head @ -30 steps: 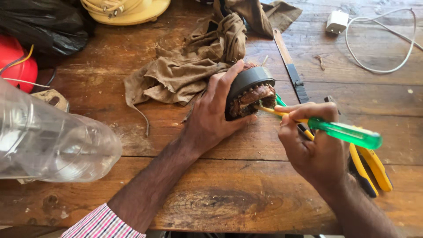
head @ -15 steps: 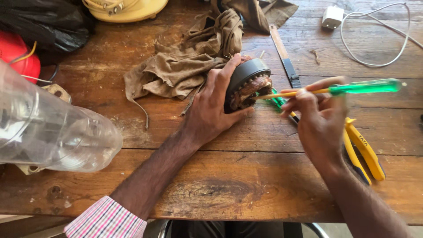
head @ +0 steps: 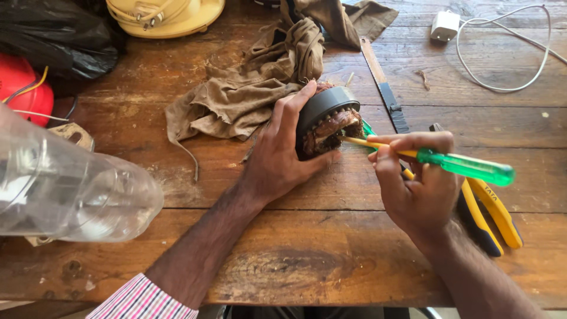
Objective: The person holds an electric motor armature on a wooden workbench and uses pliers and a screwdriver to pry and scrape material from the copper windings, rotating the armature to work on different sides and repositioning it between tool passes.
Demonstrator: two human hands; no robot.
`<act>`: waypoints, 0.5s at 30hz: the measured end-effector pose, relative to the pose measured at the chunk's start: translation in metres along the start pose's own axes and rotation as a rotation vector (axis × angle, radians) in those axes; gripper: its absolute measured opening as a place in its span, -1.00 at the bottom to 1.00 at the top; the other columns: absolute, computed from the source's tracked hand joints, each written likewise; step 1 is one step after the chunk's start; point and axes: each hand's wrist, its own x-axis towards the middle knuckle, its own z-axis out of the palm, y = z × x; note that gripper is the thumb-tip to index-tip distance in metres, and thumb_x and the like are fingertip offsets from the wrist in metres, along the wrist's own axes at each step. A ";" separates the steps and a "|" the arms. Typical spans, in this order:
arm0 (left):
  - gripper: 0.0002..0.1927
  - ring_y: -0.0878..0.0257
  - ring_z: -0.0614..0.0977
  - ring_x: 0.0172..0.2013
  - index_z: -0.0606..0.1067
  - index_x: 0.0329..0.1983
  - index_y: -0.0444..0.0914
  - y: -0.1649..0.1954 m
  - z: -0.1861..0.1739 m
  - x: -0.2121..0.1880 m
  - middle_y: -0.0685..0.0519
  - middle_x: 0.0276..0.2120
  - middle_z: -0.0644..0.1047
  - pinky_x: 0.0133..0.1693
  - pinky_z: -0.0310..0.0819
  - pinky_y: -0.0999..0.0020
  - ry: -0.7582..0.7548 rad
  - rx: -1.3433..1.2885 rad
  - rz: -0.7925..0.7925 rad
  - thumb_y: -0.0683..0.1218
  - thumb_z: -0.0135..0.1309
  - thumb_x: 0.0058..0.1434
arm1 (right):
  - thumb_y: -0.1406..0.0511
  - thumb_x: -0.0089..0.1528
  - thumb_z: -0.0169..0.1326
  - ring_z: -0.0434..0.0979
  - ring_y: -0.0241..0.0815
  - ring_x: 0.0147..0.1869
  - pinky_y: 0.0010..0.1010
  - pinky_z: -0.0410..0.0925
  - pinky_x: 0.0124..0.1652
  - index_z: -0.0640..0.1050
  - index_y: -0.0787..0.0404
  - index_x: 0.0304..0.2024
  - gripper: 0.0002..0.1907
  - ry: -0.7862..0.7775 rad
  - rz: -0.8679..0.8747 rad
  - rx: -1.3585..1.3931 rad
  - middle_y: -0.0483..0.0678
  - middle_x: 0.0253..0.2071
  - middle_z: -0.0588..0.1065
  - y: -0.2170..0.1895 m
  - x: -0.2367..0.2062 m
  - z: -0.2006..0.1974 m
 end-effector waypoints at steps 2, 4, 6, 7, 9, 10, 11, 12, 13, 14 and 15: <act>0.07 -0.06 0.59 0.12 -0.05 0.53 -0.16 0.000 0.001 0.000 -0.25 0.24 0.32 0.08 0.66 0.09 0.005 0.011 0.008 0.15 0.41 0.19 | 0.52 0.42 0.01 0.68 -0.19 -0.13 -0.49 0.59 -0.13 0.25 0.37 0.00 -0.80 -0.019 -0.010 -0.004 0.27 -0.05 0.58 0.001 -0.002 -0.001; 0.06 -0.05 0.59 0.14 -0.06 0.53 -0.16 0.001 0.000 -0.001 -0.24 0.26 0.32 0.11 0.66 0.08 0.021 0.024 0.029 0.14 0.40 0.23 | 0.51 0.42 0.02 0.67 -0.21 -0.12 -0.50 0.57 -0.12 0.27 0.35 0.01 -0.79 -0.037 -0.015 0.009 0.27 -0.07 0.58 -0.001 -0.004 -0.003; 0.04 -0.03 0.60 0.12 -0.05 0.54 -0.15 0.002 0.000 -0.002 -0.23 0.23 0.33 0.09 0.68 0.11 -0.009 -0.028 -0.028 0.11 0.40 0.22 | 0.51 0.41 0.04 0.67 -0.23 -0.13 -0.51 0.56 -0.11 0.31 0.34 0.01 -0.80 -0.058 -0.014 0.018 0.25 -0.07 0.59 -0.005 -0.005 -0.005; 0.04 -0.02 0.61 0.11 -0.04 0.54 -0.14 0.002 0.000 -0.003 -0.23 0.22 0.33 0.08 0.70 0.12 -0.023 -0.052 -0.056 0.10 0.39 0.22 | 0.51 0.40 0.06 0.67 -0.24 -0.13 -0.52 0.56 -0.10 0.34 0.34 0.01 -0.81 -0.068 -0.012 0.023 0.23 -0.06 0.59 -0.008 -0.004 -0.007; 0.03 -0.02 0.61 0.10 -0.04 0.53 -0.11 0.003 -0.001 -0.002 -0.22 0.18 0.34 0.04 0.65 0.14 -0.037 -0.065 -0.074 0.08 0.39 0.20 | 0.52 0.35 0.09 0.67 -0.26 -0.14 -0.52 0.54 -0.11 0.43 0.36 -0.02 -0.83 -0.100 -0.048 -0.044 0.18 -0.06 0.61 -0.013 0.001 -0.010; 0.03 -0.02 0.61 0.10 -0.04 0.53 -0.10 0.003 -0.002 -0.002 -0.21 0.16 0.34 0.02 0.63 0.15 -0.044 -0.070 -0.085 0.07 0.39 0.20 | 0.52 0.31 0.11 0.67 -0.26 -0.15 -0.53 0.52 -0.12 0.49 0.37 -0.04 -0.83 -0.127 -0.084 -0.115 0.14 -0.07 0.62 -0.017 0.004 -0.013; 0.03 -0.01 0.62 0.07 -0.04 0.53 -0.08 0.004 -0.003 -0.002 -0.20 0.16 0.35 0.01 0.64 0.16 -0.053 -0.084 -0.099 0.06 0.39 0.19 | 0.53 0.26 0.12 0.67 -0.27 -0.16 -0.53 0.51 -0.13 0.54 0.38 -0.07 -0.82 -0.153 -0.120 -0.185 0.10 -0.08 0.62 -0.021 0.006 -0.016; 0.04 0.01 0.64 0.04 -0.05 0.54 -0.06 0.004 -0.004 -0.002 -0.19 0.16 0.35 0.01 0.64 0.17 -0.063 -0.099 -0.109 0.05 0.39 0.19 | 0.53 0.20 0.10 0.66 -0.27 -0.20 -0.53 0.49 -0.16 0.58 0.36 -0.13 -0.82 -0.167 -0.057 -0.228 0.08 -0.13 0.62 -0.025 0.008 -0.017; 0.04 0.03 0.66 0.02 -0.05 0.54 -0.03 0.004 -0.005 -0.002 -0.18 0.16 0.35 0.01 0.64 0.18 -0.073 -0.114 -0.117 0.04 0.39 0.19 | 0.54 0.15 0.08 0.65 -0.27 -0.23 -0.52 0.48 -0.20 0.61 0.35 -0.19 -0.80 -0.181 0.007 -0.272 0.06 -0.17 0.63 -0.029 0.010 -0.017; 0.04 0.01 0.65 0.04 -0.05 0.55 -0.02 0.004 -0.005 -0.002 -0.18 0.16 0.35 0.04 0.66 0.17 -0.060 -0.103 -0.090 0.03 0.39 0.19 | 0.54 0.09 0.06 0.64 -0.27 -0.27 -0.51 0.47 -0.24 0.64 0.34 -0.25 -0.78 -0.199 0.075 -0.315 0.04 -0.21 0.63 -0.033 0.011 -0.017; 0.03 0.00 0.64 0.05 -0.04 0.56 0.00 0.005 -0.005 -0.003 -0.17 0.17 0.36 0.06 0.68 0.17 -0.047 -0.096 -0.067 0.02 0.39 0.20 | 0.53 0.10 0.06 0.64 -0.28 -0.25 -0.51 0.47 -0.23 0.64 0.34 -0.24 -0.79 -0.202 0.078 -0.306 0.03 -0.20 0.63 -0.036 0.012 -0.016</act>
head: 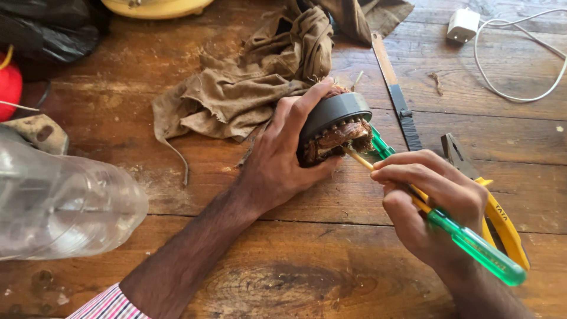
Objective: The person holds an electric motor armature on a wooden workbench and uses pliers and a screwdriver to pry and scrape material from the copper windings, rotating the armature to work on different sides and repositioning it between tool passes.
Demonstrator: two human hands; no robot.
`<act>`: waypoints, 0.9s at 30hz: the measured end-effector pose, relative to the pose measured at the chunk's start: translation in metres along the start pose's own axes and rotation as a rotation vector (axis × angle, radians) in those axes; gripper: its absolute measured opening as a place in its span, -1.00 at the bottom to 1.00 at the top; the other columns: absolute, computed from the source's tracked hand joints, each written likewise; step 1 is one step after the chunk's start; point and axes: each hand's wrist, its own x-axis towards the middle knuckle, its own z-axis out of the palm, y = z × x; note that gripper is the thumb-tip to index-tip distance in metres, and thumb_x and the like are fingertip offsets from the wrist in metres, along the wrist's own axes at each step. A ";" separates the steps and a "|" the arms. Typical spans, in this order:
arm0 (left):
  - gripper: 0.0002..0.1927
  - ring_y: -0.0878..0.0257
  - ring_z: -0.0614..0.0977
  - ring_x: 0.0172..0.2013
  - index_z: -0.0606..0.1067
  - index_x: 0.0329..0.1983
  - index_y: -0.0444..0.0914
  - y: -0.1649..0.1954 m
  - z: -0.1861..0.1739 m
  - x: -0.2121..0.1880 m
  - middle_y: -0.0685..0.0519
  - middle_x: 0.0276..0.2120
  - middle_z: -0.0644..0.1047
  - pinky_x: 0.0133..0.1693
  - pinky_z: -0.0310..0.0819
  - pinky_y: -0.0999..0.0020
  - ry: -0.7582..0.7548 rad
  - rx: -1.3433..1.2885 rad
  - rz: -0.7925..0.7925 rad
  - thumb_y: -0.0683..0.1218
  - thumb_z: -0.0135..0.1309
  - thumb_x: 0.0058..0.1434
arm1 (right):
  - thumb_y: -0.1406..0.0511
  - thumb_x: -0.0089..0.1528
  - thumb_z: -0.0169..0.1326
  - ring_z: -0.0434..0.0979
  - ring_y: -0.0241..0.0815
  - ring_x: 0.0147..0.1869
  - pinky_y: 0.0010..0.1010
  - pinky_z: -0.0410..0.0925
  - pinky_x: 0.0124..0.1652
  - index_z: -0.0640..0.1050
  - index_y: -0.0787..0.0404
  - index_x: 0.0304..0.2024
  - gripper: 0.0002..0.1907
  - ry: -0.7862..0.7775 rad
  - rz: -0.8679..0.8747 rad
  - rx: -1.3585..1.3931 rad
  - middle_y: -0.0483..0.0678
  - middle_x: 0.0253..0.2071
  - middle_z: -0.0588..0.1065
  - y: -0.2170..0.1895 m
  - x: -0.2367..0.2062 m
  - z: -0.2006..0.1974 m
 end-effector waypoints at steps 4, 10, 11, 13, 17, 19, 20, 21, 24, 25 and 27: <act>-0.03 0.02 0.67 0.03 0.00 0.54 0.03 0.000 0.002 0.000 -0.16 0.16 0.36 0.04 0.65 0.21 -0.016 -0.030 -0.025 -0.01 0.37 0.23 | 0.48 0.16 0.07 0.67 -0.28 -0.19 -0.48 0.50 -0.20 0.64 0.32 -0.22 -0.82 0.016 0.002 -0.010 0.03 -0.19 0.64 -0.007 0.004 0.004; -0.03 0.01 0.67 0.03 -0.01 0.54 0.02 0.000 0.003 0.001 -0.18 0.17 0.34 0.01 0.66 0.24 -0.014 -0.047 -0.026 0.00 0.35 0.23 | 0.41 0.20 0.16 0.68 -0.23 -0.29 -0.41 0.50 -0.26 0.64 0.36 -0.19 -0.84 -0.055 -0.006 -0.090 0.06 -0.28 0.63 -0.005 0.011 0.013; -0.03 0.01 0.67 0.03 -0.01 0.53 0.01 0.000 0.003 0.001 -0.18 0.18 0.34 0.00 0.66 0.24 -0.017 -0.047 -0.034 0.00 0.35 0.22 | 0.40 0.20 0.17 0.67 -0.20 -0.31 -0.41 0.49 -0.28 0.64 0.38 -0.19 -0.83 -0.079 -0.019 -0.106 0.07 -0.30 0.62 -0.005 0.011 0.014; -0.03 0.01 0.67 0.02 -0.01 0.53 0.01 0.001 0.002 -0.001 -0.18 0.18 0.34 0.00 0.66 0.25 -0.026 -0.053 -0.057 0.00 0.36 0.21 | 0.39 0.21 0.15 0.66 -0.19 -0.37 -0.41 0.49 -0.31 0.64 0.37 -0.25 -0.86 -0.104 0.017 -0.126 0.06 -0.35 0.61 -0.004 0.010 0.015; -0.03 -0.02 0.66 0.09 0.01 0.54 0.00 0.003 0.000 -0.003 -0.18 0.22 0.33 0.07 0.64 0.21 -0.003 -0.062 -0.017 -0.03 0.36 0.22 | 0.36 0.24 0.11 0.61 -0.17 -0.45 -0.36 0.46 -0.35 0.63 0.37 -0.32 -0.84 -0.129 0.081 -0.152 0.03 -0.42 0.58 -0.004 0.010 0.014; -0.04 -0.01 0.66 0.10 0.02 0.54 0.01 0.004 0.000 -0.002 -0.16 0.23 0.33 0.08 0.64 0.21 -0.004 -0.075 -0.027 -0.04 0.36 0.22 | 0.35 0.23 0.12 0.61 -0.16 -0.44 -0.36 0.45 -0.37 0.63 0.35 -0.34 -0.85 -0.149 0.029 -0.159 0.02 -0.44 0.57 -0.004 0.012 0.014; -0.04 -0.01 0.66 0.11 0.02 0.54 0.00 0.004 0.000 -0.002 -0.17 0.23 0.33 0.08 0.64 0.22 -0.010 -0.082 -0.026 -0.04 0.37 0.23 | 0.35 0.23 0.12 0.61 -0.16 -0.44 -0.35 0.45 -0.37 0.63 0.34 -0.35 -0.85 -0.160 0.004 -0.162 0.01 -0.45 0.57 -0.005 0.012 0.014; -0.04 -0.01 0.65 0.11 0.02 0.54 0.00 0.004 0.000 -0.001 -0.17 0.24 0.32 0.07 0.65 0.23 -0.018 -0.089 -0.027 -0.04 0.37 0.23 | 0.35 0.23 0.12 0.60 -0.15 -0.45 -0.34 0.45 -0.38 0.63 0.33 -0.37 -0.85 -0.158 0.015 -0.157 0.01 -0.46 0.56 -0.006 0.013 0.014; -0.03 0.01 0.65 0.09 0.01 0.54 -0.01 0.002 0.001 0.002 -0.18 0.24 0.33 0.04 0.66 0.26 -0.032 -0.078 -0.023 -0.04 0.39 0.24 | 0.35 0.23 0.14 0.58 -0.12 -0.47 -0.31 0.43 -0.39 0.63 0.31 -0.40 -0.85 -0.142 0.031 -0.156 0.01 -0.49 0.53 -0.010 0.012 0.014; -0.02 0.01 0.65 0.08 0.01 0.54 -0.01 0.002 0.002 0.002 -0.18 0.24 0.33 0.03 0.66 0.27 -0.038 -0.071 -0.026 -0.03 0.40 0.24 | 0.36 0.25 0.14 0.57 -0.10 -0.46 -0.30 0.42 -0.38 0.62 0.30 -0.40 -0.85 -0.136 0.024 -0.163 0.02 -0.49 0.53 -0.010 0.012 0.013; 0.00 -0.01 0.62 0.16 0.00 0.54 0.00 0.000 0.003 0.000 -0.16 0.28 0.33 0.11 0.64 0.25 0.003 -0.023 0.062 -0.04 0.43 0.22 | 0.36 0.27 0.14 0.56 -0.09 -0.44 -0.29 0.42 -0.36 0.62 0.30 -0.40 -0.84 -0.127 0.010 -0.172 0.03 -0.48 0.52 -0.011 0.009 0.014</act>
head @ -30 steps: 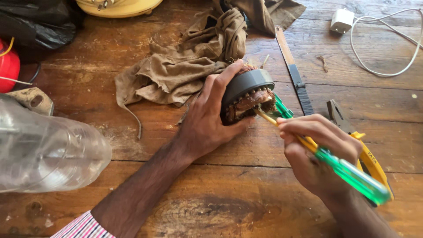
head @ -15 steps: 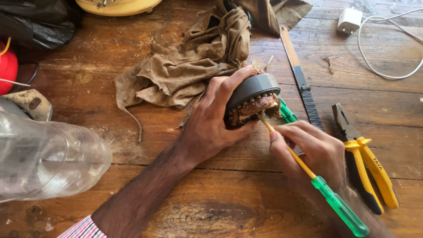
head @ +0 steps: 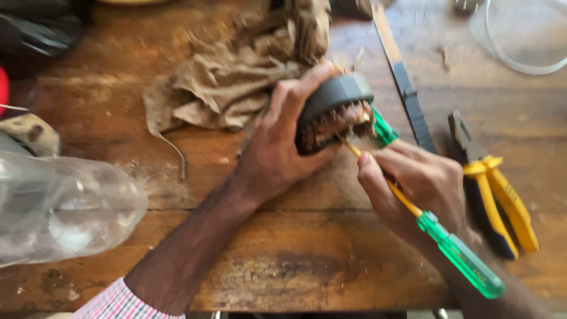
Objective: The person holds an electric motor armature on a wooden workbench and uses pliers and a screwdriver to pry and scrape material from the copper windings, rotating the armature to work on different sides and repositioning it between tool passes.
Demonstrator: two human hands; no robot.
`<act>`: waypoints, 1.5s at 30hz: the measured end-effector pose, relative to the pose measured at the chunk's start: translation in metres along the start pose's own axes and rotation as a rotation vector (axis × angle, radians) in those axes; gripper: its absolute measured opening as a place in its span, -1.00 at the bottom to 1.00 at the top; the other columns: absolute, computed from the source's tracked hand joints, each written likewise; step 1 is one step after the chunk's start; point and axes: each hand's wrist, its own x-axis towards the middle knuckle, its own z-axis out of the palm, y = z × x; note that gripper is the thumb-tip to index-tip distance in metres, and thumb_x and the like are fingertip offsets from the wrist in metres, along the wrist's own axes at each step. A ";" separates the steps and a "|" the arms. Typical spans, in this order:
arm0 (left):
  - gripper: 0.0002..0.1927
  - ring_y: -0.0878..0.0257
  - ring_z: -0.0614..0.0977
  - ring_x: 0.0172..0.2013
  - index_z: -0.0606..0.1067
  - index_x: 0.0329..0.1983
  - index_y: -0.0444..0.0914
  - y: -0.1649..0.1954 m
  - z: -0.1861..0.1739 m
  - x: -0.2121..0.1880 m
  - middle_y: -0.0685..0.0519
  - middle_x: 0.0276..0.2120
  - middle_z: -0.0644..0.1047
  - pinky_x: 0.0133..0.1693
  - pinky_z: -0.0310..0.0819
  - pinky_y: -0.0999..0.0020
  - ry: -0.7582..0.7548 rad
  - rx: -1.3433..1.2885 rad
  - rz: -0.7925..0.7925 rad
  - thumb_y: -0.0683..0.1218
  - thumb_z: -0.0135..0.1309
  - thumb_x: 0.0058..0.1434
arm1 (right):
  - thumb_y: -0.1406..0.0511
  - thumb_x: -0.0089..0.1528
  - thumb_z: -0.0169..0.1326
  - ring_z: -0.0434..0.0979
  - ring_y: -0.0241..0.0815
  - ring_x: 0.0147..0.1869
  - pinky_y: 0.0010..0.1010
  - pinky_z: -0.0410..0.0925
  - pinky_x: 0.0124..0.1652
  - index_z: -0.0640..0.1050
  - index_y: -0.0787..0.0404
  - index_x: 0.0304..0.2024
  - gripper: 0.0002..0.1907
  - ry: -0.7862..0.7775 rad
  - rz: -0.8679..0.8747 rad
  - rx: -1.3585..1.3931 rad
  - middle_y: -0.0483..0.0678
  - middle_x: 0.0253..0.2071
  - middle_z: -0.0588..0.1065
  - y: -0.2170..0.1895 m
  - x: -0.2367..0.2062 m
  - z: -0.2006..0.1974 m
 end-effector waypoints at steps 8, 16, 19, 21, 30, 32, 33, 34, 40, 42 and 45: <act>-0.06 0.10 0.58 0.25 -0.07 0.50 0.02 -0.009 0.002 -0.010 -0.05 0.32 0.27 0.18 0.60 0.33 0.016 0.012 0.107 -0.07 0.41 0.38 | 0.37 0.32 0.13 0.59 -0.19 -0.41 -0.36 0.47 -0.34 0.64 0.31 -0.32 -0.85 -0.013 -0.061 -0.048 0.00 -0.43 0.55 0.008 -0.007 0.004; -0.05 0.11 0.55 0.28 -0.05 0.50 -0.04 -0.009 0.001 -0.010 -0.05 0.35 0.25 0.21 0.59 0.33 -0.020 -0.002 0.062 -0.07 0.42 0.35 | 0.36 0.33 0.12 0.61 -0.19 -0.38 -0.36 0.47 -0.32 0.65 0.34 -0.29 -0.84 -0.005 -0.019 -0.010 0.03 -0.41 0.57 0.005 -0.007 0.002; 0.00 0.03 0.47 0.34 -0.06 0.49 -0.07 -0.008 -0.001 -0.010 -0.07 0.38 0.22 0.28 0.52 0.26 -0.004 0.050 0.120 -0.06 0.48 0.31 | 0.36 0.34 0.11 0.62 -0.18 -0.37 -0.36 0.48 -0.30 0.64 0.33 -0.31 -0.83 -0.016 -0.030 0.008 0.02 -0.41 0.57 0.007 -0.005 0.003; 0.00 0.04 0.45 0.36 -0.06 0.49 -0.09 -0.008 0.000 -0.009 -0.07 0.40 0.20 0.29 0.51 0.29 -0.009 0.038 0.111 -0.08 0.48 0.33 | 0.35 0.33 0.11 0.62 -0.18 -0.39 -0.36 0.47 -0.32 0.64 0.32 -0.32 -0.82 -0.036 -0.007 0.014 0.01 -0.43 0.58 0.008 -0.005 0.003; 0.01 0.09 0.53 0.27 -0.05 0.50 -0.08 -0.003 -0.001 -0.007 -0.08 0.29 0.28 0.22 0.58 0.30 -0.027 -0.002 0.011 -0.09 0.47 0.28 | 0.32 0.33 0.09 0.60 -0.19 -0.46 -0.35 0.46 -0.36 0.64 0.31 -0.41 -0.75 -0.098 0.025 -0.020 0.02 -0.49 0.57 0.003 -0.002 0.002; 0.03 0.07 0.53 0.24 -0.05 0.50 -0.08 -0.002 0.000 -0.006 -0.10 0.28 0.28 0.17 0.59 0.29 -0.016 0.013 0.019 -0.07 0.48 0.24 | 0.30 0.32 0.09 0.58 -0.24 -0.51 -0.37 0.44 -0.41 0.67 0.31 -0.40 -0.74 -0.120 0.084 0.028 0.02 -0.51 0.57 0.005 -0.001 0.002; 0.04 0.05 0.52 0.23 -0.05 0.49 -0.09 -0.003 0.001 -0.004 -0.12 0.28 0.28 0.15 0.59 0.27 -0.009 0.007 0.034 -0.05 0.49 0.22 | 0.29 0.32 0.07 0.59 -0.26 -0.52 -0.40 0.45 -0.45 0.68 0.30 -0.38 -0.73 -0.141 0.159 0.087 0.00 -0.52 0.59 0.008 0.002 0.002; 0.05 0.02 0.51 0.22 -0.06 0.48 -0.10 -0.004 0.002 -0.004 -0.13 0.27 0.28 0.12 0.59 0.25 -0.004 -0.002 0.044 -0.03 0.49 0.20 | 0.28 0.33 0.04 0.60 -0.28 -0.54 -0.43 0.46 -0.49 0.68 0.29 -0.36 -0.72 -0.166 0.238 0.146 -0.02 -0.53 0.60 0.014 0.005 0.002; 0.04 -0.02 0.48 0.23 -0.06 0.47 -0.13 -0.008 0.003 -0.003 -0.18 0.32 0.25 0.08 0.60 0.24 0.004 0.011 0.083 -0.06 0.45 0.17 | 0.27 0.36 -0.07 0.58 -0.24 -0.55 -0.45 0.46 -0.54 0.66 0.40 -0.32 -0.63 -0.198 0.479 0.590 0.04 -0.54 0.59 0.036 0.009 0.002; 0.07 -0.01 0.48 0.28 -0.07 0.51 -0.11 -0.009 0.002 -0.004 -0.15 0.36 0.25 0.15 0.59 0.22 -0.011 0.058 0.083 -0.02 0.47 0.21 | 0.26 0.36 -0.07 0.57 -0.23 -0.54 -0.45 0.45 -0.54 0.64 0.44 -0.32 -0.62 -0.184 0.544 0.710 0.05 -0.53 0.58 0.037 0.008 0.006; 0.07 0.03 0.52 0.28 -0.06 0.54 -0.10 -0.009 0.002 -0.003 -0.13 0.33 0.27 0.15 0.60 0.24 -0.056 0.068 0.010 0.00 0.48 0.23 | 0.25 0.35 -0.05 0.54 -0.24 -0.52 -0.45 0.42 -0.53 0.64 0.44 -0.33 -0.62 -0.172 0.590 0.752 0.05 -0.52 0.57 0.033 0.008 0.006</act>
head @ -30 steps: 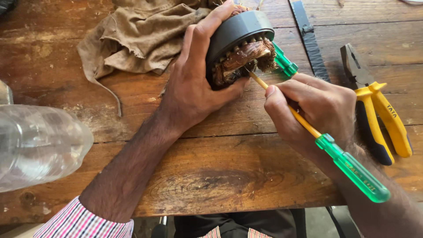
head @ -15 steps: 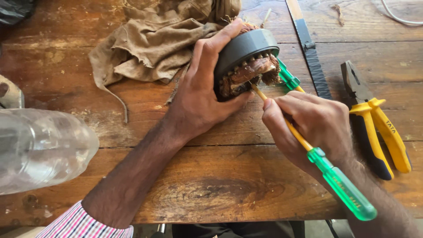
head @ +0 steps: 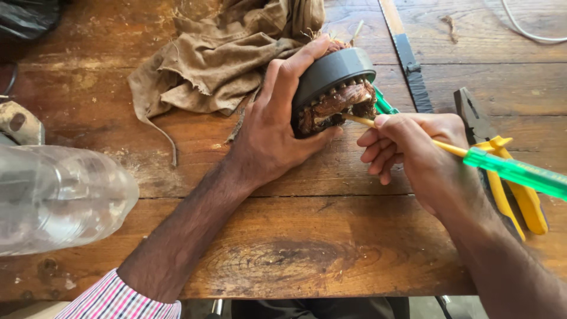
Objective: The person holds an electric motor armature on a wooden workbench and uses pliers and a screwdriver to pry and scrape material from the copper windings, rotating the armature to work on different sides and repositioning it between tool passes.
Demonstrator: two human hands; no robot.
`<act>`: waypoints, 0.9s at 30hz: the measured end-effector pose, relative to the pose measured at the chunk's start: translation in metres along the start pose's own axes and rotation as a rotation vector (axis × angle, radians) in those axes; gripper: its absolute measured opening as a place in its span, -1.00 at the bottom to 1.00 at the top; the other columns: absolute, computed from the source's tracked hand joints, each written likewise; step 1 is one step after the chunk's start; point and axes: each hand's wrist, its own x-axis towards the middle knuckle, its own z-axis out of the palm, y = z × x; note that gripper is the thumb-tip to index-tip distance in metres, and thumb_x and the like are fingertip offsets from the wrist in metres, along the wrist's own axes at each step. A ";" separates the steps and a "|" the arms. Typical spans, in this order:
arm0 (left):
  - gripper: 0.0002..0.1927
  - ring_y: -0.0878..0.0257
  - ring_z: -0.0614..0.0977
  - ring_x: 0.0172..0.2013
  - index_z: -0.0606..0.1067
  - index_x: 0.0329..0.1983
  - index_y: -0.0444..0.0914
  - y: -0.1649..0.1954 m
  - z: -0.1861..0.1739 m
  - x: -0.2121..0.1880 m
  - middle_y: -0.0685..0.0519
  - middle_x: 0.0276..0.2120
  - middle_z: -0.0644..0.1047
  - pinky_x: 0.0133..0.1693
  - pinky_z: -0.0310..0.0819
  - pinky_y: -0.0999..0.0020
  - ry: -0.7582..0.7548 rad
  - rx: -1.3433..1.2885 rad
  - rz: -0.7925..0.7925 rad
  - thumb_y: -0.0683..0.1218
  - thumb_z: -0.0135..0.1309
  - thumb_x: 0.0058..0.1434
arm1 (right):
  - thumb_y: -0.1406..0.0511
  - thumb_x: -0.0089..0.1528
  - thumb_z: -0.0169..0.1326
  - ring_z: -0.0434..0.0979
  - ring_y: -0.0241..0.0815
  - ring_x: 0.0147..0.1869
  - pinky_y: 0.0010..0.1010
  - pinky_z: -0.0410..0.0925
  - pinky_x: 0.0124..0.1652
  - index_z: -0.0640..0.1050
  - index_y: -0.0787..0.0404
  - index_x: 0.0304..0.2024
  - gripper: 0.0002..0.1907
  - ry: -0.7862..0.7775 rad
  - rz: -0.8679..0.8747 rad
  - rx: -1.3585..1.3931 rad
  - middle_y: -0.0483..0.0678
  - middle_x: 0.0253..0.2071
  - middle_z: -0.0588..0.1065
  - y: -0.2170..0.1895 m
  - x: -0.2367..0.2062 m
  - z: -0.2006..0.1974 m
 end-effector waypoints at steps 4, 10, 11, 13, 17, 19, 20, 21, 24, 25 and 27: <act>0.07 0.05 0.54 0.27 -0.05 0.55 -0.10 0.002 -0.002 0.000 -0.13 0.31 0.29 0.16 0.60 0.23 -0.001 -0.004 -0.023 -0.01 0.48 0.22 | 0.24 0.31 -0.02 0.51 -0.22 -0.60 -0.42 0.38 -0.57 0.69 0.36 -0.36 -0.64 0.058 -0.125 -0.415 0.03 -0.60 0.57 -0.008 -0.006 0.003; 0.06 0.01 0.54 0.31 -0.04 0.56 -0.09 0.004 -0.003 0.000 -0.13 0.35 0.29 0.19 0.60 0.20 0.019 -0.029 -0.016 -0.04 0.46 0.23 | 0.26 0.33 -0.05 0.57 -0.26 -0.57 -0.45 0.45 -0.57 0.67 0.37 -0.37 -0.63 -0.033 -0.179 -0.325 0.04 -0.55 0.59 -0.007 0.004 -0.005; 0.06 0.00 0.54 0.29 -0.04 0.55 -0.09 0.004 -0.003 0.000 -0.14 0.35 0.29 0.17 0.60 0.21 0.020 -0.034 -0.021 -0.04 0.47 0.22 | 0.27 0.34 -0.07 0.55 -0.23 -0.57 -0.43 0.45 -0.57 0.66 0.39 -0.37 -0.62 -0.060 -0.104 -0.224 0.06 -0.55 0.59 -0.005 0.008 -0.008; 0.05 -0.01 0.56 0.27 -0.03 0.53 -0.09 0.002 -0.003 0.002 -0.15 0.35 0.29 0.13 0.61 0.22 0.023 -0.035 -0.015 -0.03 0.47 0.21 | 0.28 0.33 -0.05 0.55 -0.21 -0.55 -0.41 0.45 -0.55 0.64 0.43 -0.37 -0.64 -0.052 0.008 -0.057 0.10 -0.53 0.58 0.000 0.012 -0.012; 0.03 -0.01 0.60 0.23 -0.03 0.54 -0.09 0.001 -0.003 0.004 -0.16 0.35 0.29 0.09 0.64 0.26 0.000 -0.057 -0.027 -0.03 0.45 0.24 | 0.27 0.31 -0.01 0.55 -0.18 -0.52 -0.40 0.43 -0.51 0.60 0.45 -0.32 -0.68 0.002 0.186 0.150 0.13 -0.49 0.58 0.012 0.014 -0.011; 0.03 -0.02 0.60 0.23 -0.03 0.55 -0.09 0.001 -0.003 0.004 -0.16 0.34 0.30 0.09 0.64 0.25 0.002 -0.047 -0.021 -0.04 0.45 0.24 | 0.27 0.31 0.00 0.55 -0.18 -0.52 -0.41 0.42 -0.52 0.58 0.45 -0.32 -0.68 -0.001 0.206 0.263 0.11 -0.48 0.57 0.016 0.015 -0.011; 0.03 -0.01 0.60 0.23 -0.04 0.55 -0.09 0.001 -0.003 0.004 -0.16 0.34 0.29 0.09 0.64 0.26 0.000 -0.051 -0.024 -0.03 0.44 0.24 | 0.27 0.32 0.00 0.56 -0.18 -0.51 -0.42 0.42 -0.52 0.57 0.44 -0.33 -0.69 -0.005 0.218 0.320 0.11 -0.48 0.56 0.019 0.015 -0.011; 0.03 -0.01 0.60 0.23 -0.04 0.55 -0.08 0.001 -0.003 0.004 -0.16 0.34 0.29 0.08 0.64 0.26 -0.002 -0.058 -0.024 -0.03 0.44 0.24 | 0.26 0.32 0.00 0.55 -0.19 -0.51 -0.43 0.42 -0.52 0.58 0.44 -0.32 -0.68 0.001 0.225 0.350 0.10 -0.48 0.56 0.021 0.015 -0.011; 0.04 -0.03 0.57 0.24 -0.04 0.54 -0.08 0.001 -0.003 0.005 -0.18 0.34 0.29 0.09 0.63 0.24 -0.002 -0.044 -0.004 -0.02 0.45 0.22 | 0.25 0.33 0.00 0.55 -0.21 -0.51 -0.45 0.41 -0.52 0.59 0.42 -0.30 -0.68 0.021 0.257 0.453 0.08 -0.48 0.56 0.027 0.014 -0.011; 0.04 -0.03 0.55 0.25 -0.04 0.53 -0.08 0.000 -0.003 0.006 -0.18 0.33 0.28 0.10 0.62 0.23 -0.001 -0.037 0.004 -0.02 0.45 0.20 | 0.25 0.33 0.00 0.54 -0.21 -0.51 -0.46 0.41 -0.52 0.59 0.41 -0.30 -0.69 0.030 0.277 0.494 0.07 -0.47 0.56 0.029 0.015 -0.010; 0.05 -0.02 0.55 0.25 -0.04 0.54 -0.07 0.000 -0.003 0.006 -0.18 0.35 0.28 0.12 0.61 0.21 -0.008 -0.035 0.005 -0.01 0.45 0.21 | 0.25 0.34 0.00 0.54 -0.23 -0.51 -0.46 0.41 -0.52 0.59 0.40 -0.30 -0.69 0.028 0.307 0.556 0.06 -0.47 0.56 0.028 0.016 -0.008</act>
